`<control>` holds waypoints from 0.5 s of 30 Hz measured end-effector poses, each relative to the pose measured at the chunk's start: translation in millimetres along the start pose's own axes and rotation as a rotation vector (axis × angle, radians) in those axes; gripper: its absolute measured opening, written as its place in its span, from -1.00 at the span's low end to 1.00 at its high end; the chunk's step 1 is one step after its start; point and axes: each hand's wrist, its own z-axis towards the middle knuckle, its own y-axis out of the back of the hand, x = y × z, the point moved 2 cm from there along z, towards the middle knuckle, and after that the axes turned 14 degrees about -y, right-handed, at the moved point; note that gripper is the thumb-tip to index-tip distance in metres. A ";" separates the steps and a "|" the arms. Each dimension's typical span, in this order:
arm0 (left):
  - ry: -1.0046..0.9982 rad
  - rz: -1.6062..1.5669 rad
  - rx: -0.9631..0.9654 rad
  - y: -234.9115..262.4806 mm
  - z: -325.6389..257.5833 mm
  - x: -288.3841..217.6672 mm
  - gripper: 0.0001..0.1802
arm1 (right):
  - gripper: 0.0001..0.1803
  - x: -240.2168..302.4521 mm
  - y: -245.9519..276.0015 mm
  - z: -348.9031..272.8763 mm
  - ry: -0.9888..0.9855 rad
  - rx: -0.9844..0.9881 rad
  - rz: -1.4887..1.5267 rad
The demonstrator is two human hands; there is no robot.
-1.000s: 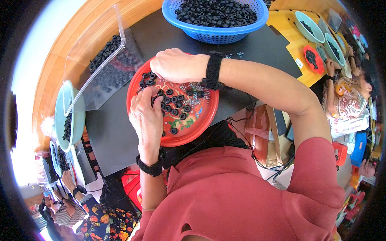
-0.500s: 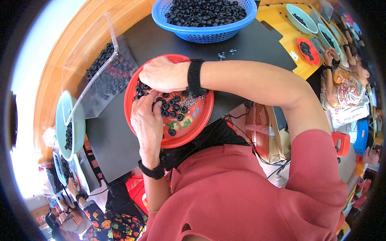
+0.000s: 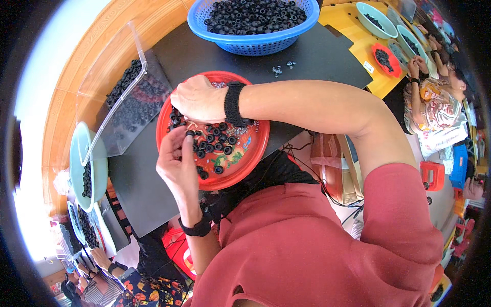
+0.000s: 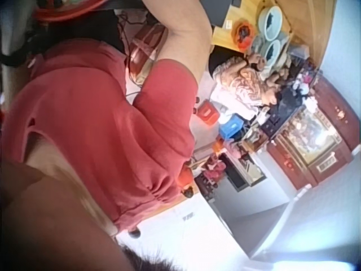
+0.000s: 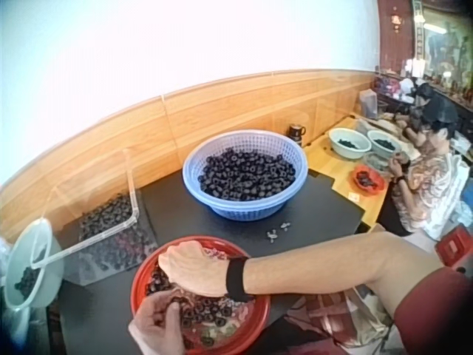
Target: Assembling small black plastic casing parts by hand.
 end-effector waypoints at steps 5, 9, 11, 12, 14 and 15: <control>0.142 -0.471 -0.071 23.0 -2.8 19.6 -0.71 | -0.83 -1.3 1.4 0.5 -0.004 -0.002 0.012; 0.294 -0.948 -0.169 27.7 -7.0 22.1 -0.70 | -0.83 -3.1 7.1 -5.0 -0.044 0.051 0.155; 0.333 -1.025 -0.175 27.9 -8.8 23.8 -0.71 | -0.87 -6.9 6.3 -5.1 -0.102 0.074 0.325; 0.335 -1.027 -0.179 27.8 -9.1 23.9 -0.71 | -0.87 -10.8 4.9 -6.8 -0.100 0.078 0.324; 0.332 -1.039 -0.177 28.0 -9.0 24.0 -0.72 | -0.88 -16.3 6.6 -10.3 -0.149 0.154 0.489; 0.333 -1.040 -0.180 28.7 -9.2 24.9 -0.72 | -0.89 -15.2 12.7 -12.2 -0.150 0.134 0.386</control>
